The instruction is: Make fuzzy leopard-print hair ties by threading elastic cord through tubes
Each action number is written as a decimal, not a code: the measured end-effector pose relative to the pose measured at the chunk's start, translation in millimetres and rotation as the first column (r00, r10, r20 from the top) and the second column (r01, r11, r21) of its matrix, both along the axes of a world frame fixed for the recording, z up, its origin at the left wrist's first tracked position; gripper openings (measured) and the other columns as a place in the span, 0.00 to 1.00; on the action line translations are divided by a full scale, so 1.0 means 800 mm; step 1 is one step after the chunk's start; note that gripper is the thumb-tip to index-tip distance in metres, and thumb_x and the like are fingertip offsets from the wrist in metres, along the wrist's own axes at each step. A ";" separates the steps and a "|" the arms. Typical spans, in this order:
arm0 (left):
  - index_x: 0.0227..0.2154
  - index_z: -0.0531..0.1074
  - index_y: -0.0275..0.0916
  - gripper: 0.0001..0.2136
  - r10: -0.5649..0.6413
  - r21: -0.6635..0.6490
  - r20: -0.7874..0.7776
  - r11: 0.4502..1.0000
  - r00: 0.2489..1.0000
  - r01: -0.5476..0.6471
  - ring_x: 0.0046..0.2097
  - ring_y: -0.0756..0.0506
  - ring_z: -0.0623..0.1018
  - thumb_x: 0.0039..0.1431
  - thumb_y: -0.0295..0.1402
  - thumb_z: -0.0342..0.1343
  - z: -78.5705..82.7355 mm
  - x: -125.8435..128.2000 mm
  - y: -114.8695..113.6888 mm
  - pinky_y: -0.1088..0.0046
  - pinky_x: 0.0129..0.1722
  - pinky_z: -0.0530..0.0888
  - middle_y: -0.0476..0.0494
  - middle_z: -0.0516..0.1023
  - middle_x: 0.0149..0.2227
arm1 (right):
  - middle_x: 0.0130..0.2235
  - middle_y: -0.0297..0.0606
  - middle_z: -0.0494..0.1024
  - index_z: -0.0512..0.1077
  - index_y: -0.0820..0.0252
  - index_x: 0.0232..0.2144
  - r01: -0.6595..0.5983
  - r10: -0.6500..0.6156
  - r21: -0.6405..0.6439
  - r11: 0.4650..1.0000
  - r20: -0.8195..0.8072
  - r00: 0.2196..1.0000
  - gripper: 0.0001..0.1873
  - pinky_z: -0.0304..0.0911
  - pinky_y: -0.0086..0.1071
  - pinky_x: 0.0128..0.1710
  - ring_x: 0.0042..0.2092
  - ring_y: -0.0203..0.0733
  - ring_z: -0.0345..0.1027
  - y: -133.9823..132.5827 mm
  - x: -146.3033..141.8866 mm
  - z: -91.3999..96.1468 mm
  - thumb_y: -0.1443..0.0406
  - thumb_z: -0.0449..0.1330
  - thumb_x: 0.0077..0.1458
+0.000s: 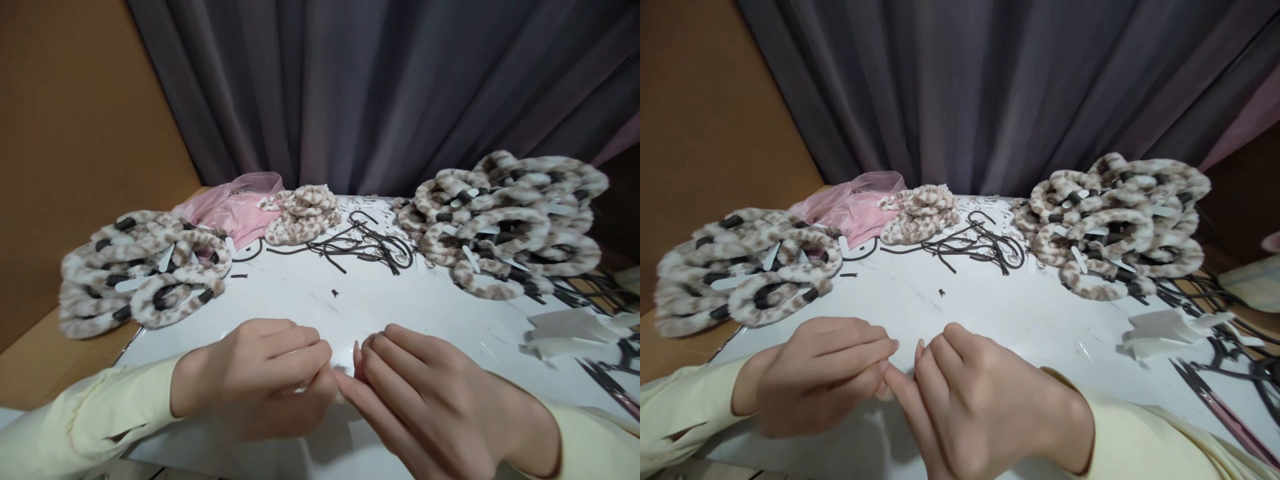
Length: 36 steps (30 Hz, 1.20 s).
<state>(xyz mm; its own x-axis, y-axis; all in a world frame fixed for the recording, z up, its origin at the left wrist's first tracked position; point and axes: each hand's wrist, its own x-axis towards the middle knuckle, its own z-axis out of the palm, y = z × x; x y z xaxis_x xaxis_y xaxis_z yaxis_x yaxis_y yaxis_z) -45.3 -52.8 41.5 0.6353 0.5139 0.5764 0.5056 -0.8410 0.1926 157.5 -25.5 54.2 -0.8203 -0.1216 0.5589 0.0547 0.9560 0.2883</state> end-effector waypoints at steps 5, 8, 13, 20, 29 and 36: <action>0.22 0.63 0.40 0.11 -0.059 0.139 -0.035 0.988 0.998 0.063 0.24 0.52 0.71 0.60 0.24 0.48 0.003 0.001 0.007 0.78 0.24 0.69 0.51 0.70 0.20 | 0.17 0.42 0.70 0.75 0.75 0.30 -0.001 0.001 0.021 1.000 -0.003 1.000 0.15 0.55 0.34 0.18 0.21 0.43 0.64 0.000 0.001 -0.001 0.75 0.48 0.54; 0.20 0.62 0.39 0.13 -0.060 0.142 -0.084 0.987 0.995 0.072 0.25 0.53 0.71 0.60 0.25 0.48 0.004 0.002 0.008 0.78 0.25 0.68 0.51 0.71 0.21 | 0.18 0.43 0.71 0.75 0.76 0.33 0.009 -0.009 0.035 0.999 0.004 1.000 0.15 0.55 0.35 0.18 0.21 0.43 0.65 0.001 0.001 -0.002 0.74 0.48 0.55; 0.24 0.66 0.39 0.12 -0.057 0.096 -0.051 0.993 0.997 0.062 0.23 0.54 0.71 0.63 0.27 0.46 0.005 -0.002 0.007 0.79 0.25 0.68 0.52 0.72 0.21 | 0.19 0.43 0.71 0.74 0.79 0.36 0.005 -0.006 0.038 0.999 0.018 1.000 0.15 0.56 0.35 0.19 0.22 0.43 0.66 0.000 0.003 -0.002 0.74 0.48 0.55; 0.36 0.72 0.32 0.06 -0.121 0.006 -0.035 0.993 0.992 0.122 0.36 0.50 0.79 0.61 0.24 0.50 0.018 -0.016 0.002 0.78 0.37 0.73 0.41 0.81 0.35 | 0.19 0.41 0.71 0.74 0.78 0.37 0.017 -0.019 0.047 0.999 0.040 0.999 0.17 0.59 0.35 0.19 0.22 0.42 0.66 0.000 0.003 0.006 0.75 0.45 0.58; 0.40 0.70 0.30 0.08 -0.173 -0.300 0.052 0.937 0.984 0.180 0.37 0.49 0.78 0.60 0.21 0.48 0.027 -0.007 0.005 0.76 0.38 0.74 0.39 0.80 0.36 | 0.21 0.43 0.72 0.75 0.76 0.37 0.037 -0.041 0.050 0.998 0.074 0.996 0.17 0.58 0.35 0.20 0.24 0.42 0.66 -0.001 0.005 0.002 0.73 0.46 0.58; 0.39 0.68 0.35 0.07 -0.095 -0.262 0.098 0.958 0.991 0.118 0.36 0.49 0.78 0.60 0.21 0.48 0.012 -0.005 -0.002 0.75 0.38 0.73 0.43 0.80 0.35 | 0.21 0.45 0.71 0.75 0.77 0.36 0.045 -0.049 0.045 0.998 0.091 0.995 0.18 0.56 0.36 0.19 0.23 0.43 0.65 0.001 0.006 0.000 0.74 0.45 0.57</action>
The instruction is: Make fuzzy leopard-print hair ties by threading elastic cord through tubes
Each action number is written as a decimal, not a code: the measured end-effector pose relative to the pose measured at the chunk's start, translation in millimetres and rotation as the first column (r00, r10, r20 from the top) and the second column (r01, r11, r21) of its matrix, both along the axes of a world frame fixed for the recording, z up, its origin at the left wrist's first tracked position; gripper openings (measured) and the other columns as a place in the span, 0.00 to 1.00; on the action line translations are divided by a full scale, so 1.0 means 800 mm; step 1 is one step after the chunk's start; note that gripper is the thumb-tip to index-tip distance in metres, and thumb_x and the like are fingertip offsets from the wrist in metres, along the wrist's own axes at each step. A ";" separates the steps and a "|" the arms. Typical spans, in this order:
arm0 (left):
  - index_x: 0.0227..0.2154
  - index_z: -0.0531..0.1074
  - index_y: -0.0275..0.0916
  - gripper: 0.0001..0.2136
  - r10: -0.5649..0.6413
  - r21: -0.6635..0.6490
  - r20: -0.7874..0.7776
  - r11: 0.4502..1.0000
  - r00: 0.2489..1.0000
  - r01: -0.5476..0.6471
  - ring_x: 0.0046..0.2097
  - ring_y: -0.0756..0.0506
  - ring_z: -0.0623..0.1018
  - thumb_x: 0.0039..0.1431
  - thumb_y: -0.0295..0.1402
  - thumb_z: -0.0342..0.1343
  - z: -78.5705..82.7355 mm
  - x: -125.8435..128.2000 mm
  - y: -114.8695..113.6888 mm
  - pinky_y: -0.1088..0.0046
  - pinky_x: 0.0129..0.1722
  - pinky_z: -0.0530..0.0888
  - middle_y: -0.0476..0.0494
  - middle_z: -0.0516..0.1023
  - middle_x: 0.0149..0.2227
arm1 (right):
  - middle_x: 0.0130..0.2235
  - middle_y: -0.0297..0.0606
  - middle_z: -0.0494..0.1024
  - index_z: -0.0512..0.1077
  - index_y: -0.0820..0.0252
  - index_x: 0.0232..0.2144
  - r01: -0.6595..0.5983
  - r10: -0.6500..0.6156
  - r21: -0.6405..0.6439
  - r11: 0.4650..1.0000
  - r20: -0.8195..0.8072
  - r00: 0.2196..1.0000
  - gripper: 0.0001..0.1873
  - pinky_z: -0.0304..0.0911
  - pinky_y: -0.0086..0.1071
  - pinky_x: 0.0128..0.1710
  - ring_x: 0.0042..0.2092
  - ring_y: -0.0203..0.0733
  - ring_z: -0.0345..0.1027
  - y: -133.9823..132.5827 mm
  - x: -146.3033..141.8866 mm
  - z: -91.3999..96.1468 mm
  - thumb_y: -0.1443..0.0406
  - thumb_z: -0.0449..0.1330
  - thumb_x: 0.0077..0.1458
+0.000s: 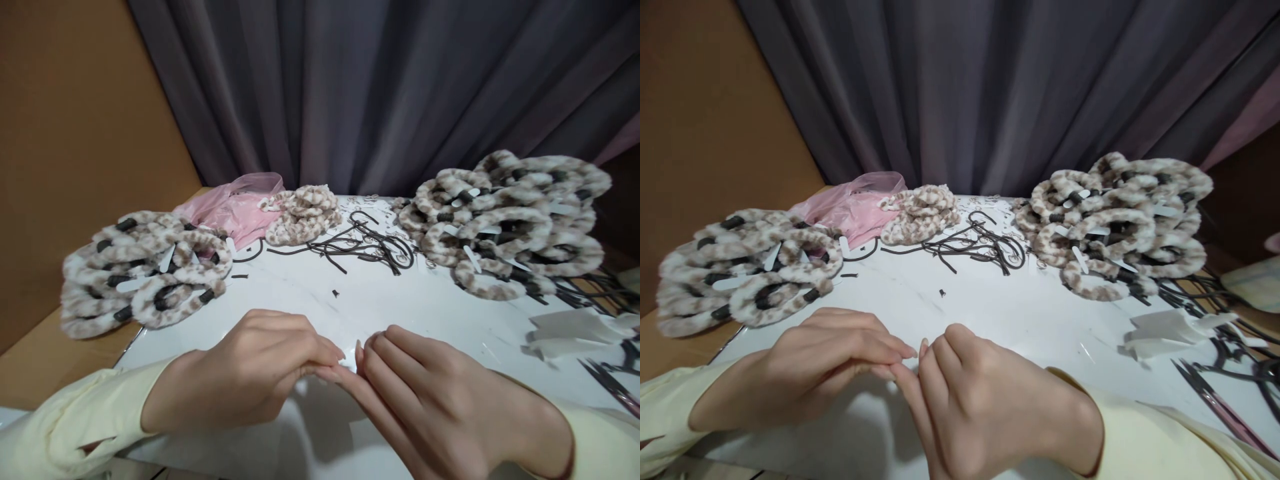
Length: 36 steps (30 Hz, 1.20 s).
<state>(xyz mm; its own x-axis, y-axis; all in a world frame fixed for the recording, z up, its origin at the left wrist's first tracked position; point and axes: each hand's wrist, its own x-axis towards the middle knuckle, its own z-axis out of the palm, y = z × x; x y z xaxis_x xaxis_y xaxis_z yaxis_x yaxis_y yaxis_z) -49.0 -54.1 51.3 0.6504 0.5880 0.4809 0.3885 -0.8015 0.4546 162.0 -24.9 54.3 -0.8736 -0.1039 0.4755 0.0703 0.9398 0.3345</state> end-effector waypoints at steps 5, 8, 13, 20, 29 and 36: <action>0.36 0.68 0.36 0.06 0.023 -0.004 0.015 1.000 1.000 -0.023 0.34 0.49 0.78 0.60 0.22 0.48 -0.003 0.000 -0.002 0.76 0.36 0.73 0.44 0.79 0.33 | 0.21 0.44 0.70 0.75 0.76 0.36 0.004 -0.004 0.009 1.000 0.029 1.000 0.17 0.54 0.35 0.20 0.22 0.42 0.63 0.000 0.001 0.000 0.73 0.46 0.57; 0.36 0.68 0.36 0.06 0.048 -0.030 -0.015 0.998 0.999 -0.049 0.34 0.50 0.78 0.61 0.23 0.47 0.001 0.001 -0.001 0.77 0.35 0.73 0.45 0.79 0.32 | 0.19 0.41 0.69 0.75 0.73 0.33 0.008 -0.009 0.020 1.000 0.035 0.999 0.17 0.54 0.35 0.20 0.22 0.41 0.61 0.001 0.002 0.000 0.72 0.46 0.57; 0.35 0.69 0.36 0.07 0.069 -0.119 -0.039 0.990 0.997 -0.073 0.32 0.51 0.78 0.61 0.23 0.46 0.003 0.003 0.001 0.79 0.35 0.73 0.47 0.79 0.31 | 0.19 0.40 0.67 0.75 0.70 0.33 0.023 -0.024 0.026 0.999 0.050 0.998 0.17 0.55 0.35 0.21 0.22 0.40 0.60 0.001 0.002 -0.003 0.71 0.45 0.58; 0.34 0.68 0.36 0.08 0.087 -0.100 0.031 0.991 0.996 -0.084 0.34 0.53 0.77 0.59 0.19 0.47 -0.006 0.003 -0.001 0.81 0.37 0.73 0.48 0.78 0.32 | 0.20 0.43 0.69 0.75 0.74 0.35 0.011 -0.012 0.019 1.000 0.039 0.999 0.18 0.55 0.35 0.20 0.22 0.41 0.61 0.001 0.000 -0.009 0.71 0.45 0.57; 0.33 0.70 0.36 0.08 0.039 0.020 0.105 0.999 0.994 -0.042 0.32 0.51 0.78 0.58 0.19 0.48 -0.003 0.003 0.005 0.78 0.35 0.74 0.44 0.81 0.32 | 0.19 0.40 0.70 0.75 0.74 0.37 -0.003 -0.004 -0.208 0.978 -0.029 1.000 0.17 0.54 0.32 0.19 0.21 0.38 0.61 -0.001 0.004 -0.014 0.75 0.46 0.57; 0.34 0.75 0.35 0.09 0.178 -0.064 0.179 0.984 0.968 -0.169 0.28 0.53 0.77 0.61 0.25 0.49 0.015 0.010 0.026 0.82 0.29 0.74 0.47 0.80 0.29 | 0.11 0.25 0.63 0.71 0.63 0.50 -0.223 -0.267 -0.938 -0.266 -0.151 0.952 0.21 0.49 0.22 0.12 0.11 0.28 0.53 -0.005 0.011 -0.036 0.58 0.48 0.63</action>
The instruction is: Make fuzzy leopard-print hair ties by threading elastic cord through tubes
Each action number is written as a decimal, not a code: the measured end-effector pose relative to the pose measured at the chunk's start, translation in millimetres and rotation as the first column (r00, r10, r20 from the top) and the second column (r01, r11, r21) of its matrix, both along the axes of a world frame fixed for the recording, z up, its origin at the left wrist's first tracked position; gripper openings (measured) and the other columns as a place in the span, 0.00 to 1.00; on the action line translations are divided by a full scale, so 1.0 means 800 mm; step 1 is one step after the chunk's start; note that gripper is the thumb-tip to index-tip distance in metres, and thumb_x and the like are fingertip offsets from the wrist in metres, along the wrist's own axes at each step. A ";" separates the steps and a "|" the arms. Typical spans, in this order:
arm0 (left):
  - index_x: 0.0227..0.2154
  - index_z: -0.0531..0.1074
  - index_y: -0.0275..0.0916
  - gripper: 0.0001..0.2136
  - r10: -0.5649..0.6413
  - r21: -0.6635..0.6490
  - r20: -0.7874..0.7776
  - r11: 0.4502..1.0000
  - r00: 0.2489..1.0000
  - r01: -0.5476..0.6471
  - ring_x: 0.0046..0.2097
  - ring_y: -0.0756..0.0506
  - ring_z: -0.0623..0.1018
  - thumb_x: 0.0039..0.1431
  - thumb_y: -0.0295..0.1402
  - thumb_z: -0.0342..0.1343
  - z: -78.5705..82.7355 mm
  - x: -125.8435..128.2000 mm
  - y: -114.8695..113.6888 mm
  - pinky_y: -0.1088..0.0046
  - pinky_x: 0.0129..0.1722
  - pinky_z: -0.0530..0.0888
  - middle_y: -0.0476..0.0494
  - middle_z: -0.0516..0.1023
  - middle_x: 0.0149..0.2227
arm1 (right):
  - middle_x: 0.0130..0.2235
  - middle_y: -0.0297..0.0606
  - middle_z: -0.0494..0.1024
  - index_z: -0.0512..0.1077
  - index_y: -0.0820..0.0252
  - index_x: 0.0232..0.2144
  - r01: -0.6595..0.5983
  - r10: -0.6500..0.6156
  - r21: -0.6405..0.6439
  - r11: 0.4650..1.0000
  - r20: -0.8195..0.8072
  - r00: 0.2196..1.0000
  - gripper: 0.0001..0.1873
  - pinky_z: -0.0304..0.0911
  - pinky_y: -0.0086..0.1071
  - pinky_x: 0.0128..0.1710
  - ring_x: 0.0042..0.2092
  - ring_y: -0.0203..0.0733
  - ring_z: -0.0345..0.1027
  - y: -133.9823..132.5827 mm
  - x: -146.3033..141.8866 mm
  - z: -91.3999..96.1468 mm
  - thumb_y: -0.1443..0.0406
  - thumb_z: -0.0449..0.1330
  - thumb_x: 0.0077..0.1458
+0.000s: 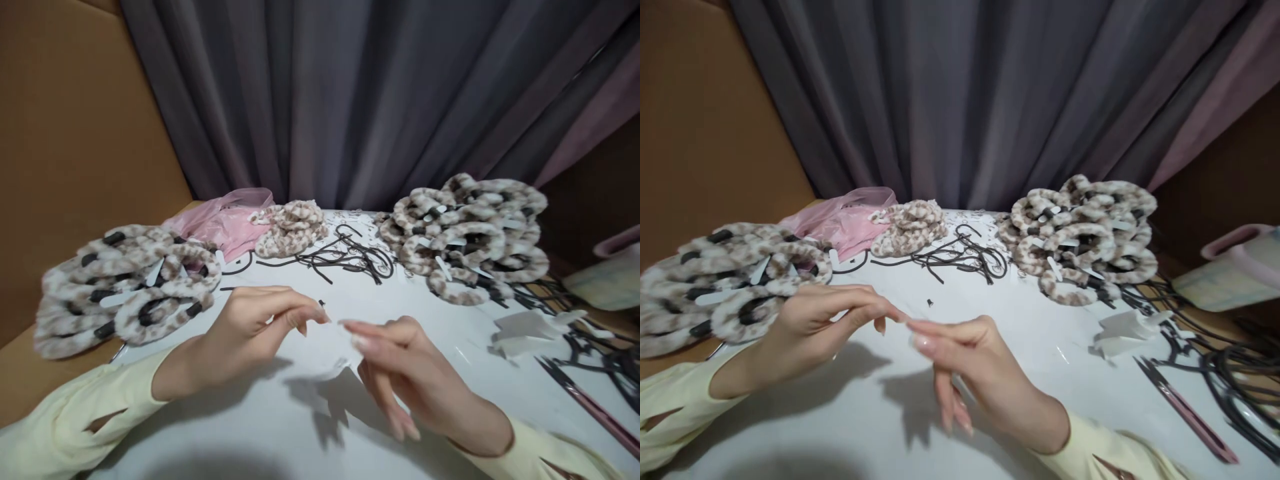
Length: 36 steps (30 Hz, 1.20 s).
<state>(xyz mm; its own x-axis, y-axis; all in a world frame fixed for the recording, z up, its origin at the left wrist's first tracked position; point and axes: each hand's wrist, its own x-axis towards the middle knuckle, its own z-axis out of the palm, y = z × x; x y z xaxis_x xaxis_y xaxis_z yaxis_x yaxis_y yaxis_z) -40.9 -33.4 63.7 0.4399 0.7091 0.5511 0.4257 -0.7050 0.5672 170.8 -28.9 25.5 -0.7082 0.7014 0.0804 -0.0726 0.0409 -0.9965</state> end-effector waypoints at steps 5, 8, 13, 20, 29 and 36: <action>0.30 0.76 0.37 0.07 -0.087 -0.121 -0.036 0.989 0.996 0.082 0.26 0.55 0.74 0.59 0.30 0.53 -0.007 0.038 0.008 0.84 0.27 0.70 0.51 0.79 0.28 | 0.06 0.17 0.47 0.42 0.68 0.64 -0.068 -0.005 -0.376 0.924 -0.190 0.982 0.32 0.50 0.23 0.14 0.06 0.30 0.42 -0.009 0.000 -0.029 0.55 0.29 0.66; 0.27 0.75 0.35 0.07 -0.116 -0.092 0.053 0.988 0.992 0.121 0.24 0.56 0.72 0.59 0.28 0.54 -0.013 0.059 0.007 0.85 0.25 0.68 0.52 0.77 0.24 | 0.04 0.17 0.47 0.25 0.66 0.63 -0.004 -0.021 -0.288 0.957 -0.086 0.996 0.30 0.49 0.21 0.15 0.06 0.31 0.48 -0.017 0.000 -0.046 0.60 0.14 0.63; 0.25 0.73 0.33 0.09 -0.024 -0.012 0.109 1.000 0.994 0.026 0.20 0.57 0.68 0.60 0.28 0.53 -0.021 0.071 0.009 0.86 0.22 0.66 0.53 0.73 0.19 | 0.02 0.16 0.42 0.23 0.74 0.62 0.146 -0.159 0.062 0.987 0.337 0.928 0.28 0.45 0.22 0.15 0.05 0.34 0.48 -0.021 -0.003 -0.058 0.70 0.12 0.61; 0.29 0.71 0.36 0.06 -0.020 0.160 0.096 0.987 0.995 0.004 0.26 0.57 0.74 0.60 0.25 0.53 -0.031 0.071 0.013 0.88 0.30 0.69 0.55 0.77 0.26 | 0.02 0.16 0.37 0.35 0.75 0.64 0.205 -0.277 0.191 0.960 0.553 0.786 0.32 0.44 0.21 0.13 0.04 0.33 0.42 -0.022 -0.004 -0.046 0.71 0.13 0.62; 0.31 0.68 0.35 0.06 -0.036 0.326 0.080 0.946 0.996 0.008 0.27 0.54 0.73 0.62 0.23 0.48 -0.044 0.071 0.019 0.82 0.30 0.71 0.50 0.75 0.26 | 0.00 0.10 0.43 0.35 0.54 0.64 -0.074 -0.227 -0.578 0.813 -0.431 0.873 0.28 0.40 0.17 0.06 0.00 0.30 0.27 -0.031 -0.003 -0.064 0.53 0.25 0.66; 0.33 0.65 0.35 0.07 -0.103 0.400 0.020 0.912 0.994 0.087 0.26 0.51 0.70 0.64 0.23 0.43 -0.053 0.068 0.027 0.77 0.27 0.70 0.47 0.72 0.24 | 0.04 0.14 0.57 0.60 0.56 0.58 -0.549 -0.249 -0.534 0.643 -0.824 0.509 0.29 0.43 0.13 0.06 0.01 0.24 0.33 -0.027 -0.006 -0.045 0.55 0.29 0.67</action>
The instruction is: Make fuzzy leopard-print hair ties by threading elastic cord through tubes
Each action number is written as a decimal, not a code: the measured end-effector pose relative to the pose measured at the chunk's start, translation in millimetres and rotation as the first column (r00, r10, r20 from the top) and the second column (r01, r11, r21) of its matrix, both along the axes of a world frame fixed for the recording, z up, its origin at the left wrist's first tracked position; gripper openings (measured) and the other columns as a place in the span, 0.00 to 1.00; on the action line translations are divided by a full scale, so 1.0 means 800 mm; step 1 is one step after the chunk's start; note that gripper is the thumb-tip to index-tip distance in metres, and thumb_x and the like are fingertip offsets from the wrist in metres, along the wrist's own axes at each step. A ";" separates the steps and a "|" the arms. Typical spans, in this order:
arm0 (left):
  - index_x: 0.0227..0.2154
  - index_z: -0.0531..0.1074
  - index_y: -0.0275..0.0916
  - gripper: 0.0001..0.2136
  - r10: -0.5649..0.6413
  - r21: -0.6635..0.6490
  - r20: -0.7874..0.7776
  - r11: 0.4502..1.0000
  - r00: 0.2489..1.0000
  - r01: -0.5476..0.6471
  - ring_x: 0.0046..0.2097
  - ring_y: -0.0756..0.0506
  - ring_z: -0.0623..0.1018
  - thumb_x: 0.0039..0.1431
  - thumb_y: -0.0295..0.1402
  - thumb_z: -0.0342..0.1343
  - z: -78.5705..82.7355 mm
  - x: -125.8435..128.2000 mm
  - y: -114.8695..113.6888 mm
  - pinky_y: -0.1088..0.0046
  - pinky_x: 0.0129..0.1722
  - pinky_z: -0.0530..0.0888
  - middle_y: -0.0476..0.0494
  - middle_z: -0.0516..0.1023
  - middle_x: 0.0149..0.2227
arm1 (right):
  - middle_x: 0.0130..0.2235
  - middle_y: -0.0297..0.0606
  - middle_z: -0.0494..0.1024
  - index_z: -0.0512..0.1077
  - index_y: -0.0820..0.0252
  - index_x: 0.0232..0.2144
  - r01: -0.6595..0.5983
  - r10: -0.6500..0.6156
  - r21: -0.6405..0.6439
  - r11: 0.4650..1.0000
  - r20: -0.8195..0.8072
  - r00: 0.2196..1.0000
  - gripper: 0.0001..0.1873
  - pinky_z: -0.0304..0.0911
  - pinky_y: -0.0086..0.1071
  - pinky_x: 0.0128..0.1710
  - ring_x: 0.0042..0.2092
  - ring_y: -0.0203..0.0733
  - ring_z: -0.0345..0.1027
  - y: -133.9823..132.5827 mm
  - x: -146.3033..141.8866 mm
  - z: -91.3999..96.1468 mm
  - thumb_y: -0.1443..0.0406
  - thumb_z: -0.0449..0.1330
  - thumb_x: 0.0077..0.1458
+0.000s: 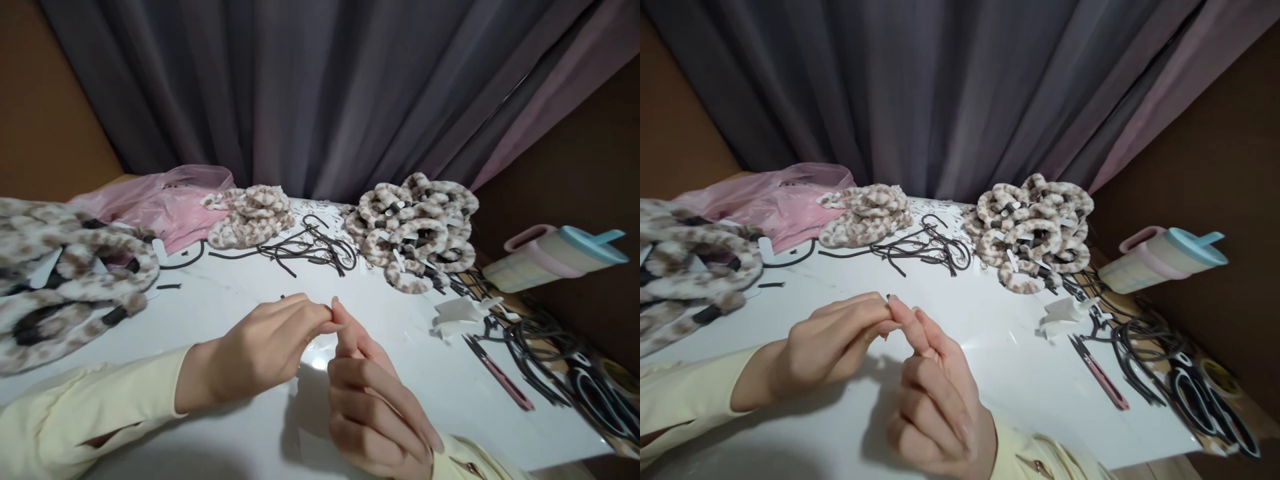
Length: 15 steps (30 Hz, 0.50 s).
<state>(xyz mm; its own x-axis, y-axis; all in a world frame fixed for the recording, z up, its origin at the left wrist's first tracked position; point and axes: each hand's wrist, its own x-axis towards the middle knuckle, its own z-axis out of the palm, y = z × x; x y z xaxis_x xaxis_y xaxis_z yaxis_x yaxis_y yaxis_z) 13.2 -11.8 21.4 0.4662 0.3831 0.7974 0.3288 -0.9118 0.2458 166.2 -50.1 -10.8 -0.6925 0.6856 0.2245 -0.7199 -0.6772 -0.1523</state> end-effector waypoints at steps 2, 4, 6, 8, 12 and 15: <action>0.33 0.64 0.34 0.07 0.006 0.074 -0.044 0.997 0.999 -0.002 0.25 0.51 0.68 0.64 0.23 0.42 -0.001 0.000 0.003 0.76 0.25 0.69 0.46 0.71 0.23 | 0.05 0.15 0.60 0.63 0.58 0.56 -0.031 0.031 0.001 1.000 -0.078 0.996 0.31 0.43 0.12 0.06 0.01 0.23 0.36 0.003 -0.001 0.007 0.56 0.28 0.67; 0.33 0.64 0.33 0.07 0.037 0.141 -0.083 0.990 0.996 -0.025 0.24 0.50 0.67 0.64 0.23 0.42 -0.002 0.001 0.006 0.75 0.23 0.68 0.46 0.70 0.22 | 0.06 0.15 0.61 0.64 0.59 0.55 -0.042 0.039 -0.022 0.999 -0.100 0.994 0.31 0.42 0.12 0.06 0.02 0.23 0.37 0.004 -0.001 0.012 0.57 0.27 0.67; 0.34 0.63 0.33 0.06 0.079 0.208 -0.103 0.977 0.992 -0.056 0.24 0.50 0.66 0.64 0.22 0.42 -0.003 0.002 0.008 0.74 0.22 0.67 0.46 0.70 0.21 | 0.05 0.15 0.60 0.64 0.58 0.55 -0.031 0.027 -0.061 0.998 -0.067 0.997 0.30 0.40 0.11 0.06 0.02 0.22 0.36 0.004 -0.001 0.014 0.57 0.28 0.67; 0.34 0.63 0.33 0.06 0.121 0.267 -0.107 0.960 0.987 -0.089 0.23 0.50 0.66 0.63 0.22 0.43 -0.004 0.003 0.009 0.74 0.22 0.67 0.47 0.69 0.21 | 0.05 0.14 0.58 0.65 0.57 0.54 -0.005 0.004 -0.094 0.996 -0.010 1.000 0.29 0.37 0.11 0.06 0.02 0.22 0.35 0.003 0.000 0.015 0.57 0.30 0.67; 0.35 0.63 0.33 0.05 0.165 0.333 -0.122 0.936 0.979 -0.116 0.23 0.50 0.66 0.63 0.22 0.43 -0.007 0.003 0.012 0.74 0.21 0.66 0.48 0.69 0.21 | 0.04 0.13 0.55 0.67 0.58 0.52 0.033 -0.024 -0.137 0.990 0.068 0.997 0.27 0.33 0.10 0.06 0.02 0.21 0.30 0.002 0.000 0.016 0.57 0.33 0.67; 0.35 0.63 0.32 0.04 0.153 0.359 -0.126 0.928 0.980 -0.099 0.23 0.49 0.66 0.62 0.22 0.44 -0.010 0.002 0.015 0.73 0.21 0.65 0.47 0.68 0.21 | 0.03 0.14 0.53 0.69 0.59 0.51 0.020 -0.011 -0.143 0.989 0.067 0.998 0.28 0.32 0.10 0.06 0.02 0.21 0.30 0.004 0.000 0.018 0.57 0.33 0.67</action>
<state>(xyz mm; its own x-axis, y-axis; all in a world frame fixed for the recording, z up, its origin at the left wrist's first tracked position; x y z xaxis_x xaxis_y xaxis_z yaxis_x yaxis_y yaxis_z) 14.6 0.4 13.1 0.5560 0.1565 0.8163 0.4547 -0.8794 -0.1412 166.0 -47.1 3.8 -0.6915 0.7183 0.0768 -0.7221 -0.6843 -0.1016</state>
